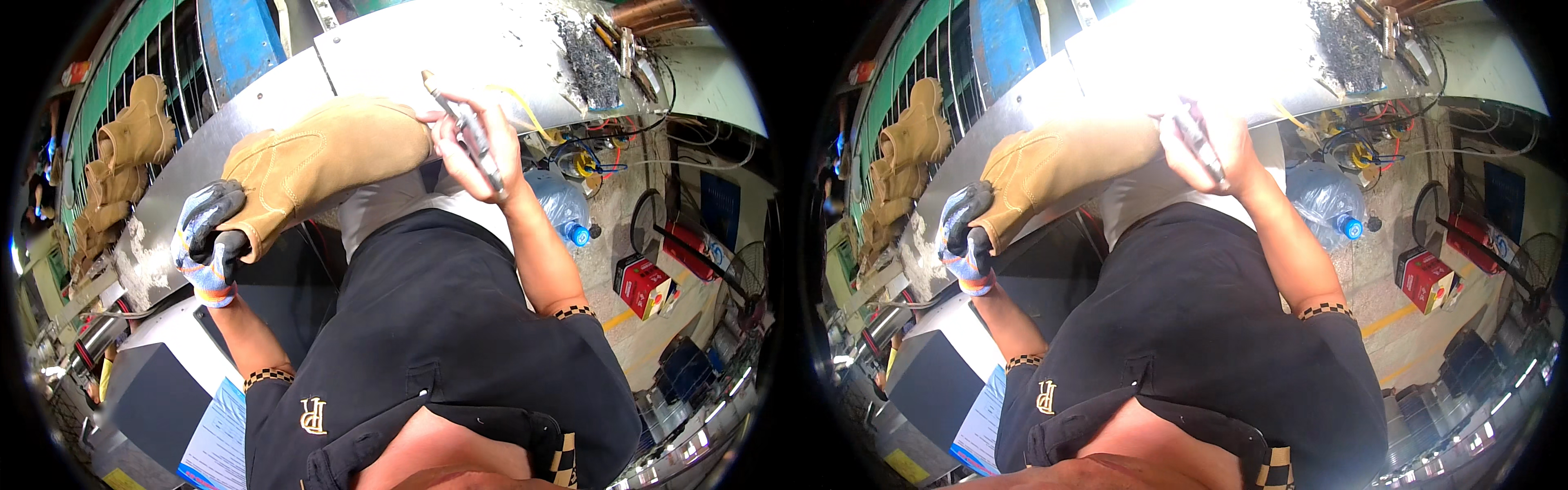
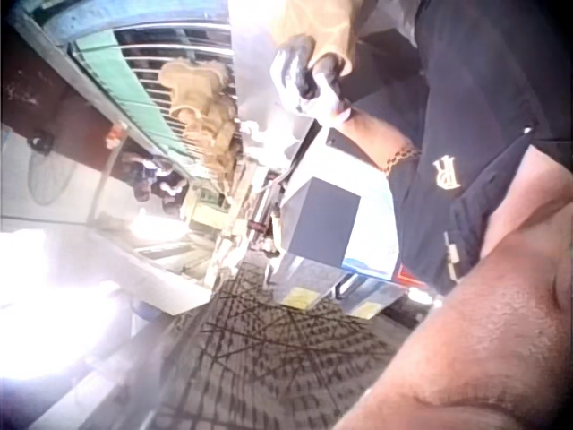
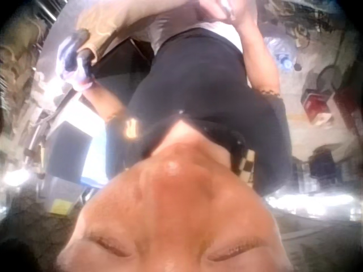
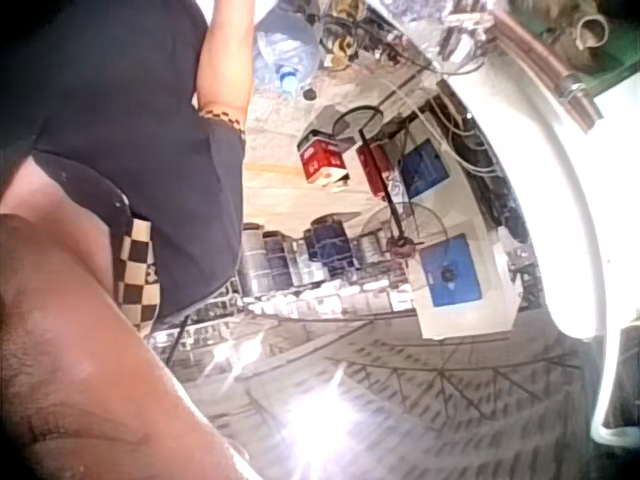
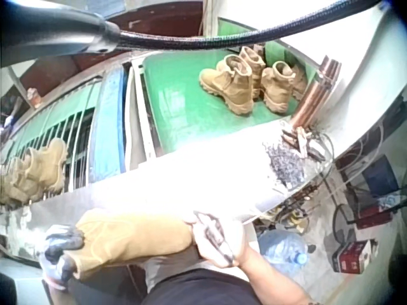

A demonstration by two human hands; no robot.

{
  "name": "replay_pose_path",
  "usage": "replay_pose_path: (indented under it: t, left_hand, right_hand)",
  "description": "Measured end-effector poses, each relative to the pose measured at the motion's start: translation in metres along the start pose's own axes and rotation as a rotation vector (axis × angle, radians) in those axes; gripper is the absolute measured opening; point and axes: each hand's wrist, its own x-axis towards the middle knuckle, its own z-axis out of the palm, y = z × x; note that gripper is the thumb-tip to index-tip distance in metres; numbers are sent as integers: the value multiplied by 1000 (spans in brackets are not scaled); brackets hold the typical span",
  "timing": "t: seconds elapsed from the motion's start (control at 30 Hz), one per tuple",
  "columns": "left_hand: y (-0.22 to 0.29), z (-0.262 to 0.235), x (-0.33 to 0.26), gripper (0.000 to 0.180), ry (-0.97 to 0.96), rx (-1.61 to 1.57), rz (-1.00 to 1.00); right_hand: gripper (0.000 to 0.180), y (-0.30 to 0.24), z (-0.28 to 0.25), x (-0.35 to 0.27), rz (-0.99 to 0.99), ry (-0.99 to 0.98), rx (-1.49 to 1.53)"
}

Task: The person takes boots from a conveyor belt, uses a handheld air blow gun to clean dust or debris from their surfaces, and returns them to the conveyor.

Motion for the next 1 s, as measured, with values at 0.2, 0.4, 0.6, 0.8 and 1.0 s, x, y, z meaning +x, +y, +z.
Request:
replay_pose_path:
  t: [0.2, 0.4, 0.6, 0.8, 1.0]
  left_hand:
    - [-6, -3, 1, 54, 15, -42, -64]
    - [13, -20, 15, 46, -221, 105, -90]
    - [48, -17, 56, 38, -507, 234, -73]
    - [11, 19, 36, 30, -15, -294, -485]
    - [0, 97, 187, 27, 162, -573, -300]
  right_hand:
    - [48, -16, -22, -2, -46, 9, -181]
    - [45, 23, -77, -9, 211, 244, 28]
    - [50, 59, -115, 12, 232, 514, 305]
    - [51, 64, -117, 12, 247, 541, 321]
    - [47, 73, -121, 7, 266, 605, 341]
